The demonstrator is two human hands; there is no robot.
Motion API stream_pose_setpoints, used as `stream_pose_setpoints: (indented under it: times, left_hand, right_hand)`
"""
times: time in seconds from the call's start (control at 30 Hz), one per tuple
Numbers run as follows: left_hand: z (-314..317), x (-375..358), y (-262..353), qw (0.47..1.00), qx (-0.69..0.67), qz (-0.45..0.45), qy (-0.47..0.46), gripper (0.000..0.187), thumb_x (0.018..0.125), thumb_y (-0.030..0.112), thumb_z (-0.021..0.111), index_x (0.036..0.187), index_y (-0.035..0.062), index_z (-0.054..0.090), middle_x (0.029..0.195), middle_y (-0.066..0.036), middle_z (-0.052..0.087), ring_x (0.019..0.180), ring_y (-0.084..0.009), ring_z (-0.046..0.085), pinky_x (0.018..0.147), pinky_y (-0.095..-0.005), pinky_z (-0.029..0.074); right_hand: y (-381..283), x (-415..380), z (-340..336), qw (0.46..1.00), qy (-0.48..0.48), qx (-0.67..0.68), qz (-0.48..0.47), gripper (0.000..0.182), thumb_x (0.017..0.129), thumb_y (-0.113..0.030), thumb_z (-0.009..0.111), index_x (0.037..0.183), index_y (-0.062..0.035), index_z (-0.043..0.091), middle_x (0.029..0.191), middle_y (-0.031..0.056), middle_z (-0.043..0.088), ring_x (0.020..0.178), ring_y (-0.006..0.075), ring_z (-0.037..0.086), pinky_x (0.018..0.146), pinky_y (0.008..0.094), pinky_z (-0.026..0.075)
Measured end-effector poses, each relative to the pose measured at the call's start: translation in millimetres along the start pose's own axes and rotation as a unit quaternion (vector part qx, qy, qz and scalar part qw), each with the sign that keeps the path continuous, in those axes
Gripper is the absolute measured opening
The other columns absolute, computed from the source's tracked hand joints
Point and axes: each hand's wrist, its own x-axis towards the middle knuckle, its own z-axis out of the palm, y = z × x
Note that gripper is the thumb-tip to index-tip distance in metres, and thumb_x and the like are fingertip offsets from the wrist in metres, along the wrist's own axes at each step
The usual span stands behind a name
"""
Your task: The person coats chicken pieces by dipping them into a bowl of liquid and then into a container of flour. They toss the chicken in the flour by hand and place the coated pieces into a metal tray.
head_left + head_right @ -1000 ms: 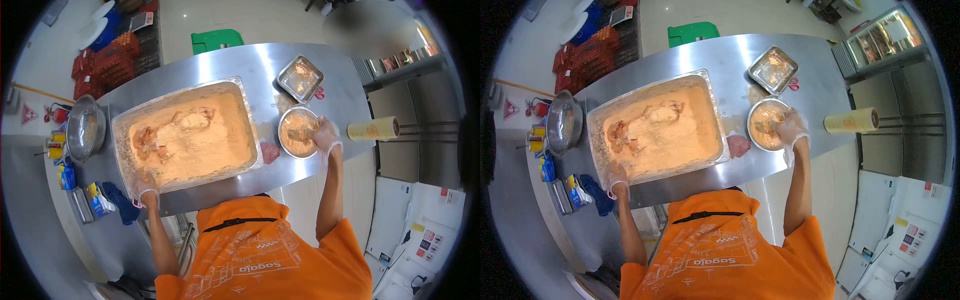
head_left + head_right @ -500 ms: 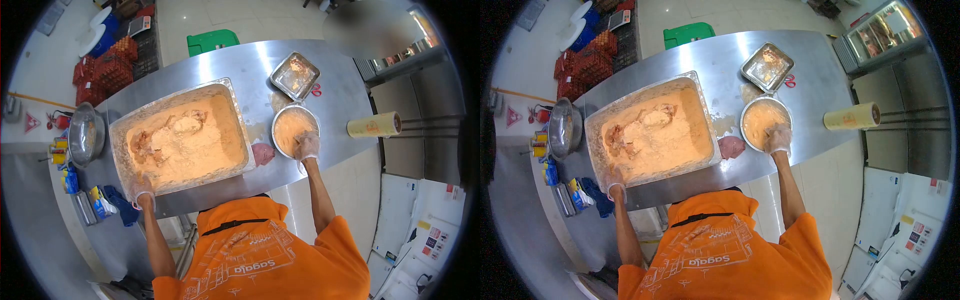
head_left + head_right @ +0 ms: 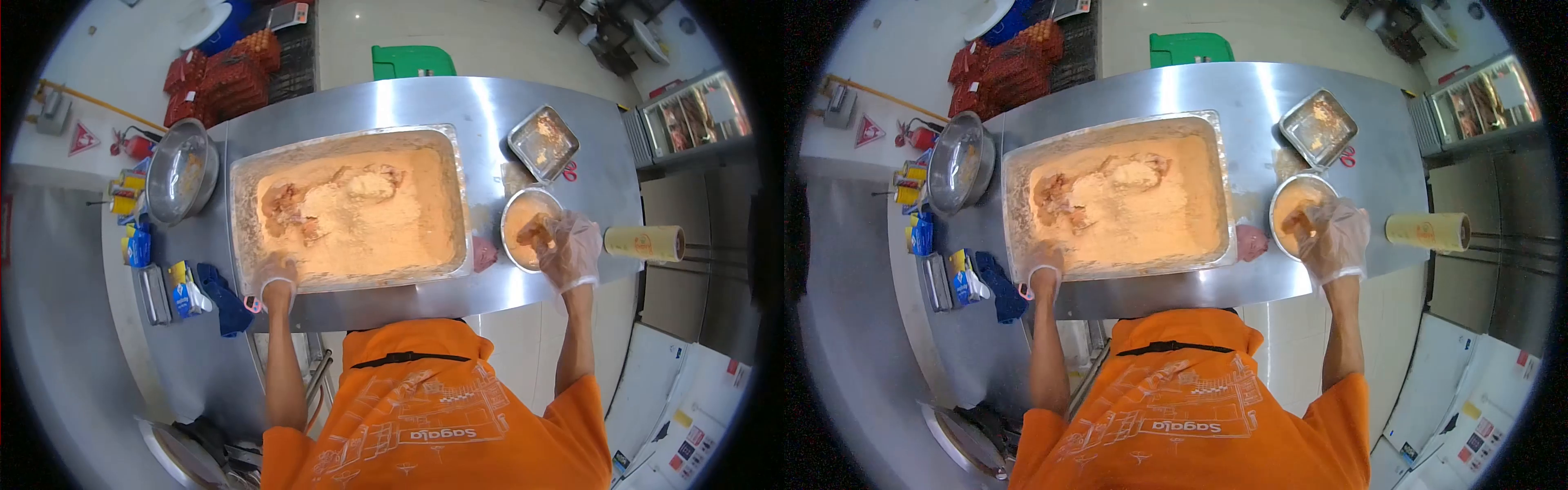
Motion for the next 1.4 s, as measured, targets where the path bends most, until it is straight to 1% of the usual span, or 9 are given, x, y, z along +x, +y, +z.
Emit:
stream_pose_setpoints:
  times: [0.27, 0.5, 0.57, 0.67, 0.77, 1.03, 1.13, 1.27, 1.4]
  left_hand:
    - [47.1, 57.1, 2.3, 0.953, 0.137, 0.112, -0.248, 0.039, 0.08, 0.032, 0.063, 0.104, 0.0038, 0.077, 0.122, -0.022, 0.07, 0.117, -0.0359, 0.067, 0.1, -0.0439, 0.052]
    - [55.1, -0.6, 105.6, 0.949, -0.035, 0.194, -0.245, 0.039, 0.087, 0.027, 0.059, 0.112, 0.0021, 0.075, 0.126, -0.026, 0.067, 0.119, -0.0352, 0.066, 0.101, -0.0461, 0.05]
    - [44.6, -2.7, 124.9, 0.941, -0.07, 0.207, -0.257, 0.035, 0.09, 0.024, 0.062, 0.113, 0.0018, 0.074, 0.128, -0.023, 0.068, 0.122, -0.0317, 0.065, 0.102, -0.0452, 0.049]
    - [62.5, 15.1, 94.7, 0.681, -0.606, -0.002, -0.412, 0.043, 0.093, 0.028, 0.064, 0.125, -0.0016, 0.066, 0.147, -0.023, 0.055, 0.139, -0.0375, 0.049, 0.11, -0.0525, 0.042]
    - [-7.7, 26.5, 69.1, 0.637, -0.687, -0.05, -0.345, 0.083, 0.09, 0.03, 0.071, 0.155, 0.0007, 0.029, 0.165, -0.024, 0.022, 0.15, -0.0409, 0.028, 0.12, -0.0585, 0.03]
    - [-24.8, 132.5, 10.4, 0.974, -0.224, 0.025, 0.027, 0.081, 0.099, 0.052, 0.053, 0.153, -0.006, 0.035, 0.143, -0.032, 0.053, 0.132, -0.0446, 0.053, 0.113, -0.046, 0.042]
    - [43.7, 149.8, 20.7, 0.984, -0.137, 0.084, 0.079, 0.085, 0.099, 0.059, 0.048, 0.152, -0.0062, 0.036, 0.145, -0.032, 0.051, 0.132, -0.0453, 0.053, 0.113, -0.0462, 0.042]
    - [-29.2, 156.7, 48.7, 0.93, -0.279, 0.006, -0.237, 0.096, 0.098, 0.069, 0.044, 0.159, -0.0032, 0.024, 0.161, -0.028, 0.031, 0.148, -0.0377, 0.036, 0.121, -0.0497, 0.032]
    - [54.4, 193.6, 66.0, 0.78, -0.507, 0.054, -0.362, 0.087, 0.101, 0.066, 0.037, 0.163, 0.0064, 0.019, 0.169, -0.017, 0.02, 0.155, -0.0339, 0.02, 0.124, -0.0477, 0.029]
  right_hand:
    - [-163.2, 65.4, 76.3, 0.963, -0.237, 0.126, -0.002, 0.057, 0.083, -0.035, 0.071, 0.126, 0.0014, 0.061, 0.11, 0.0249, 0.07, 0.106, 0.0403, 0.066, 0.092, 0.0469, 0.053]
    - [-245.1, 29.2, 230.5, 0.86, -0.398, 0.194, 0.255, 0.031, 0.077, -0.025, 0.063, 0.09, 0.0018, 0.073, 0.091, 0.0244, 0.074, 0.09, 0.0358, 0.073, 0.074, 0.0435, 0.056]
    - [-230.1, 32.1, 280.2, 0.854, -0.504, 0.128, 0.022, 0.032, 0.078, -0.025, 0.063, 0.089, 0.0032, 0.073, 0.086, 0.0224, 0.073, 0.085, 0.0336, 0.072, 0.07, 0.0442, 0.055]
    - [-223.4, 36.2, 270.4, 0.869, -0.429, 0.228, 0.089, 0.03, 0.082, -0.026, 0.061, 0.087, 0.0014, 0.071, 0.084, 0.0199, 0.071, 0.082, 0.0319, 0.07, 0.07, 0.0433, 0.053]
    - [-220.2, 51.0, 243.4, 0.893, -0.296, 0.313, 0.132, 0.029, 0.086, -0.028, 0.059, 0.085, -0.0003, 0.07, 0.082, 0.0175, 0.069, 0.08, 0.0301, 0.068, 0.069, 0.0424, 0.052]
    - [-114.7, 102.6, 318.7, 0.926, -0.139, 0.322, 0.141, 0.032, 0.096, -0.03, 0.056, 0.091, -0.003, 0.072, 0.089, 0.0128, 0.071, 0.086, 0.0235, 0.066, 0.076, 0.039, 0.05]
    - [-163.4, 110.0, 315.2, 0.822, -0.122, 0.485, 0.272, 0.035, 0.1, -0.032, 0.055, 0.106, -0.0021, 0.072, 0.104, 0.0118, 0.073, 0.099, 0.0216, 0.066, 0.088, 0.0367, 0.049]
    - [-178.2, 93.4, 349.1, 0.714, -0.143, 0.581, 0.364, 0.041, 0.103, -0.032, 0.05, 0.128, -0.0013, 0.063, 0.125, 0.0103, 0.068, 0.113, 0.0232, 0.062, 0.099, 0.036, 0.046]
    - [-211.0, 109.2, 296.3, 0.772, -0.178, 0.551, 0.263, 0.05, 0.104, -0.034, 0.049, 0.14, -0.0005, 0.056, 0.135, 0.0128, 0.065, 0.12, 0.0275, 0.06, 0.104, 0.0365, 0.045]
